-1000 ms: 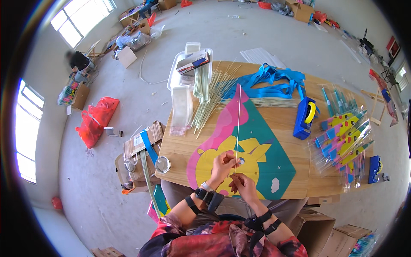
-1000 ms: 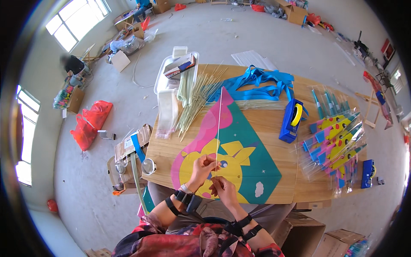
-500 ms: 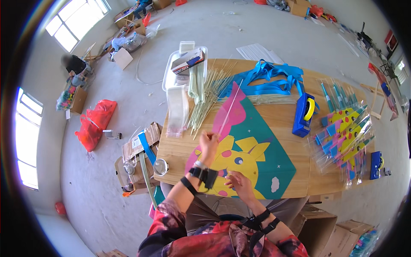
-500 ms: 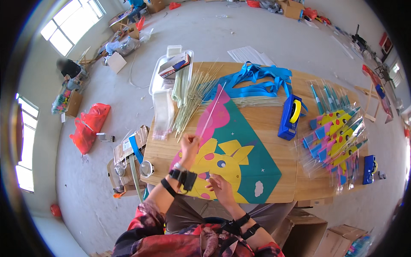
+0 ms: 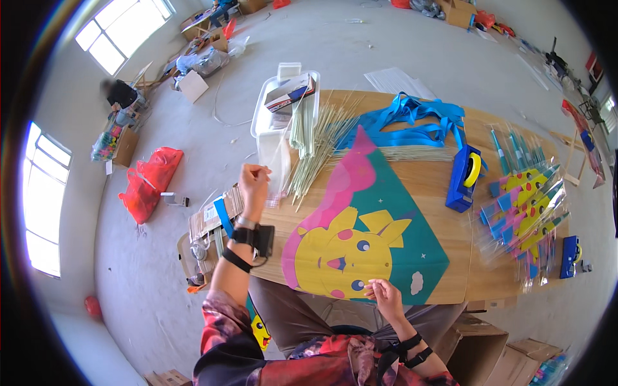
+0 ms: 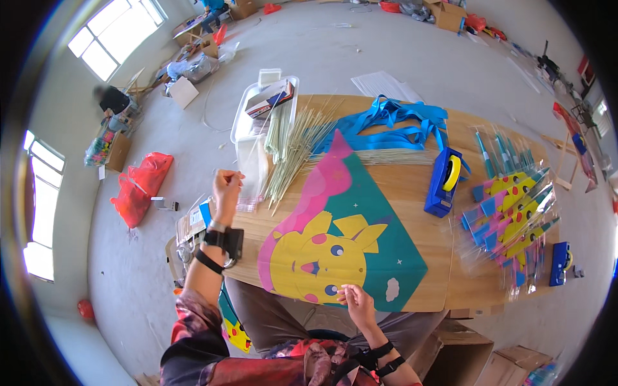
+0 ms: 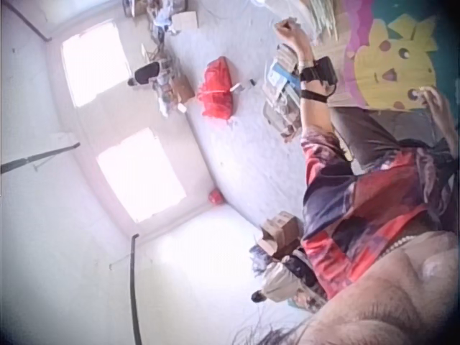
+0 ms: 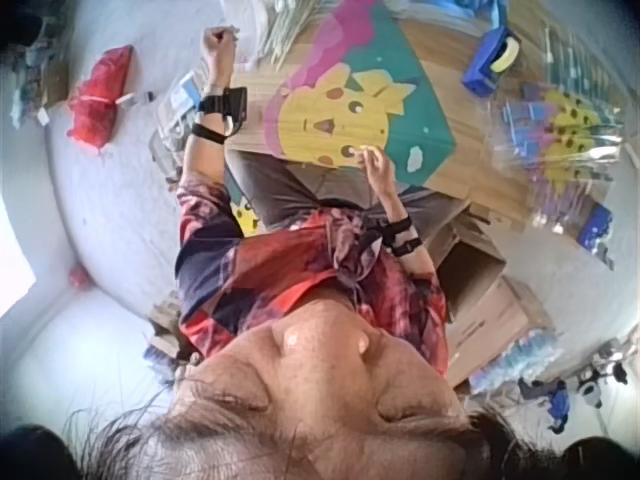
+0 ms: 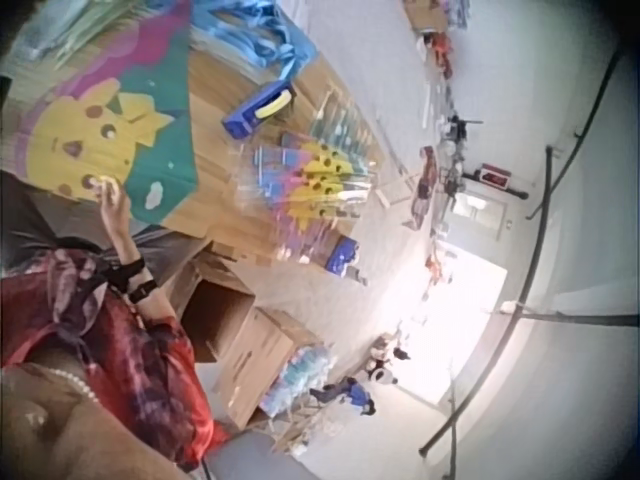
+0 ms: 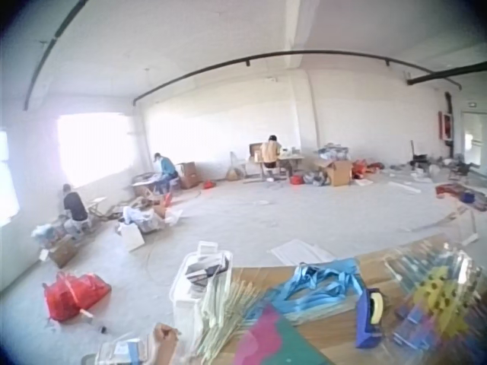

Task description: The recorder is assembling a kite by inserting support rods and attaching strings at a workshop table.

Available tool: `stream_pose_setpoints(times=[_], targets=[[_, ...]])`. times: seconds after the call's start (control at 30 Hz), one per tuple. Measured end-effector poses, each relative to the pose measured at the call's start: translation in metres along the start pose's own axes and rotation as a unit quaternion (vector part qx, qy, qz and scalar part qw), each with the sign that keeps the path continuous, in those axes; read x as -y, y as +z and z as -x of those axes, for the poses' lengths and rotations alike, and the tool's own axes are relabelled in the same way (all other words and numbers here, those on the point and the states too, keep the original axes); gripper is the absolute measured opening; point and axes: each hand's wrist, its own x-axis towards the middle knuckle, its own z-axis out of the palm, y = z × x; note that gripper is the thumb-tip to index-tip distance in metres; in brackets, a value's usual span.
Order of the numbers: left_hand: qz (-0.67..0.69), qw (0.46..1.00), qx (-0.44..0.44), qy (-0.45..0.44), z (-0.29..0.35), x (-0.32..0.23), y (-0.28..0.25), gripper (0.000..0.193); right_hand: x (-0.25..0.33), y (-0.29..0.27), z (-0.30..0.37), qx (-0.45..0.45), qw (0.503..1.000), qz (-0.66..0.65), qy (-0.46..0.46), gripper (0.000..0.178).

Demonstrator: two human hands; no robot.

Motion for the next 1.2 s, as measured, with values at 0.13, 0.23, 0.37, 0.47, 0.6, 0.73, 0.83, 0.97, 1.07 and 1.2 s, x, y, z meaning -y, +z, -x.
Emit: stream_pose_setpoints(times=[0.13, 0.23, 0.37, 0.47, 0.6, 0.73, 0.83, 0.97, 1.07, 1.2], targets=[[-0.131, 0.99, -0.017, -0.051, -0.046, 0.019, -0.028, 0.011, -0.002, -0.004, 0.0, -0.007, 1.0, 0.008, 0.014, 0.025], [-0.233, 0.973, -0.001, -0.003, -0.071, 0.019, -0.034, 0.013, -0.002, -0.001, -0.001, -0.004, 1.0, 0.008, 0.014, 0.024], [-0.392, 0.902, 0.003, 0.178, -0.088, -0.009, -0.022, 0.015, -0.001, 0.001, -0.001, -0.004, 0.999, 0.033, 0.002, 0.024], [-0.443, 0.88, 0.059, 0.158, -0.075, -0.067, -0.002, 0.02, -0.001, -0.004, 0.001, -0.018, 0.999, 0.032, 0.011, 0.024], [-0.536, 0.802, 0.071, 0.253, -0.049, -0.113, -0.012, 0.022, -0.005, -0.007, 0.001, -0.016, 0.999, 0.027, 0.005, 0.024], [-0.573, 0.772, 0.077, 0.265, -0.039, -0.14, -0.016, 0.023, -0.004, -0.009, -0.001, -0.01, 0.999, 0.029, 0.014, 0.023], [-0.593, 0.752, 0.09, 0.274, -0.035, -0.147, -0.014, 0.022, -0.003, -0.008, -0.002, -0.005, 1.0, 0.026, 0.011, 0.023], [-0.604, 0.733, 0.112, 0.294, -0.025, -0.163, -0.006, 0.021, -0.002, -0.01, -0.002, -0.005, 0.999, 0.042, 0.028, 0.024], [-0.604, 0.729, 0.098, 0.306, -0.015, -0.177, 0.0, 0.023, -0.004, -0.013, 0.001, -0.011, 0.999, 0.031, 0.021, 0.024], [-0.606, 0.727, 0.096, 0.307, -0.019, -0.168, 0.006, 0.025, -0.003, -0.014, 0.0, -0.006, 0.999, 0.042, 0.018, 0.024]])
